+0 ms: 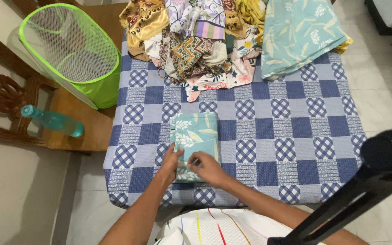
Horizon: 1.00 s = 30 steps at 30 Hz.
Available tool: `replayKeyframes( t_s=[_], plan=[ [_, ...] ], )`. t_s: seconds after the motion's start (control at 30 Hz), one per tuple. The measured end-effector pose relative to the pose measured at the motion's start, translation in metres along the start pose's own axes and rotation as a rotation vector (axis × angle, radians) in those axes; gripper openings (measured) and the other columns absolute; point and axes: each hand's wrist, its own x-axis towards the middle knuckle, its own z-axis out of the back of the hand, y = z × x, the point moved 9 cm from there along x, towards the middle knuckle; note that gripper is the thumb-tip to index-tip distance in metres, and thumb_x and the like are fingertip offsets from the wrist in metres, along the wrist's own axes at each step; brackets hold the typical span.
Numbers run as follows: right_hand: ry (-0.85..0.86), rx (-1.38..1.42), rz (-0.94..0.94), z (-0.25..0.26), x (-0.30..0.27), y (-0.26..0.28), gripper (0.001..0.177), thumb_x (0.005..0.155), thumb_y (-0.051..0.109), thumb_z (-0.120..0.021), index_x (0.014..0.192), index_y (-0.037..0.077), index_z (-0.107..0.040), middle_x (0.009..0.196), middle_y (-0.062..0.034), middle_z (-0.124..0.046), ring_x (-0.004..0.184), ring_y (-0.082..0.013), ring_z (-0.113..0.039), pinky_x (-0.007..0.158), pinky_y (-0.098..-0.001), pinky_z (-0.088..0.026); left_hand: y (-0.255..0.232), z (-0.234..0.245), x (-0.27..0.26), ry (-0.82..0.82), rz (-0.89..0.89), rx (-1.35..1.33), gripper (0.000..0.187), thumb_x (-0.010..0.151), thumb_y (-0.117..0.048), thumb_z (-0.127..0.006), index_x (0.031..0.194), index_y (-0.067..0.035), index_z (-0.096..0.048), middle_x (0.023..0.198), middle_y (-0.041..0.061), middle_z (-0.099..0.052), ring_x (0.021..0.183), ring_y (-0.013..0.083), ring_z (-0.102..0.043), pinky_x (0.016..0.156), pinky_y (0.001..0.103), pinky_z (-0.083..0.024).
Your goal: The person folds two pieces of bedding on a table. First, a cream-colored embroidered runner is unfolded, smoothed, and folded into a compact rectangle, then placed on a chair. Next, a blue patterned sheet is unfolded, smoothed, and folded into a neat stack on the table.
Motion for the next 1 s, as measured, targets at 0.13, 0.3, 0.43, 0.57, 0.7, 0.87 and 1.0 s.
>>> replayKeyframes(
  t_s=[0.13, 0.3, 0.43, 0.57, 0.7, 0.87, 1.0],
  plan=[
    [-0.256, -0.254, -0.020, 0.051, -0.006, -0.017, 0.040, 0.087, 0.028, -0.075, 0.120, 0.009, -0.062, 0.132, -0.0121, -0.054, 0.124, -0.0301, -0.057, 0.107, -0.0437, -0.047, 0.001, 0.006, -0.004, 0.029, -0.017, -0.051, 0.050, 0.099, -0.011, -0.053, 0.148, -0.014, -0.047, 0.121, 0.016, -0.068, 0.100, 0.0309, -0.071, 0.076, 0.046, -0.062],
    [-0.135, -0.470, -0.053, 0.067, -0.008, -0.016, 0.069, 0.085, 0.029, -0.075, 0.145, 0.017, -0.045, 0.161, -0.0101, -0.026, 0.143, -0.0360, -0.034, 0.114, -0.0533, -0.035, 0.006, 0.020, -0.013, -0.042, -0.010, -0.073, 0.052, 0.098, -0.011, -0.053, 0.150, -0.013, -0.047, 0.123, 0.015, -0.068, 0.102, 0.0293, -0.072, 0.079, 0.045, -0.063],
    [-0.070, -0.624, -0.005, 0.059, -0.001, -0.005, 0.080, 0.087, 0.032, -0.072, 0.155, 0.020, -0.032, 0.169, -0.0083, -0.013, 0.153, -0.0335, -0.021, 0.118, -0.0546, -0.028, 0.014, 0.029, -0.003, -0.063, -0.036, -0.114, 0.052, 0.099, -0.011, -0.054, 0.151, -0.011, -0.045, 0.126, 0.014, -0.067, 0.104, 0.0271, -0.070, 0.082, 0.044, -0.062],
    [-0.040, -0.706, 0.060, 0.050, 0.014, 0.005, 0.081, 0.091, 0.035, -0.068, 0.159, 0.019, -0.026, 0.170, -0.0102, -0.007, 0.154, -0.0348, -0.012, 0.121, -0.0547, -0.019, 0.014, 0.036, 0.004, -0.069, -0.122, -0.140, 0.053, 0.099, -0.008, -0.055, 0.151, -0.009, -0.048, 0.126, 0.016, -0.068, 0.103, 0.0274, -0.070, 0.082, 0.042, -0.060],
    [0.028, -0.748, 0.025, 0.046, 0.030, -0.001, 0.075, 0.094, 0.039, -0.066, 0.158, 0.024, -0.028, 0.170, -0.0097, -0.010, 0.156, -0.0358, -0.009, 0.122, -0.0551, -0.019, 0.021, 0.042, -0.001, -0.116, -0.024, -0.141, 0.053, 0.098, -0.008, -0.053, 0.151, -0.012, -0.046, 0.126, 0.014, -0.067, 0.104, 0.0270, -0.069, 0.081, 0.043, -0.061],
    [-0.218, -0.393, 0.115, 0.087, 0.068, -0.010, 0.084, 0.084, 0.034, -0.075, 0.153, 0.009, -0.034, 0.162, -0.0172, -0.031, 0.151, -0.0367, -0.027, 0.124, -0.0531, -0.028, 0.015, 0.041, -0.009, -0.130, 0.010, -0.136, 0.053, 0.098, -0.006, -0.052, 0.150, -0.012, -0.046, 0.126, 0.015, -0.066, 0.101, 0.0277, -0.069, 0.079, 0.044, -0.061],
    [-0.026, -0.126, 0.078, 0.110, 0.134, -0.035, 0.091, 0.073, 0.022, -0.080, 0.151, 0.007, -0.036, 0.150, -0.0184, -0.048, 0.140, -0.0356, -0.045, 0.118, -0.0465, -0.036, 0.008, 0.040, -0.007, -0.119, -0.045, -0.103, 0.055, 0.095, -0.001, -0.055, 0.148, -0.009, -0.048, 0.126, 0.013, -0.067, 0.102, 0.0250, -0.069, 0.080, 0.039, -0.060]
  ],
)
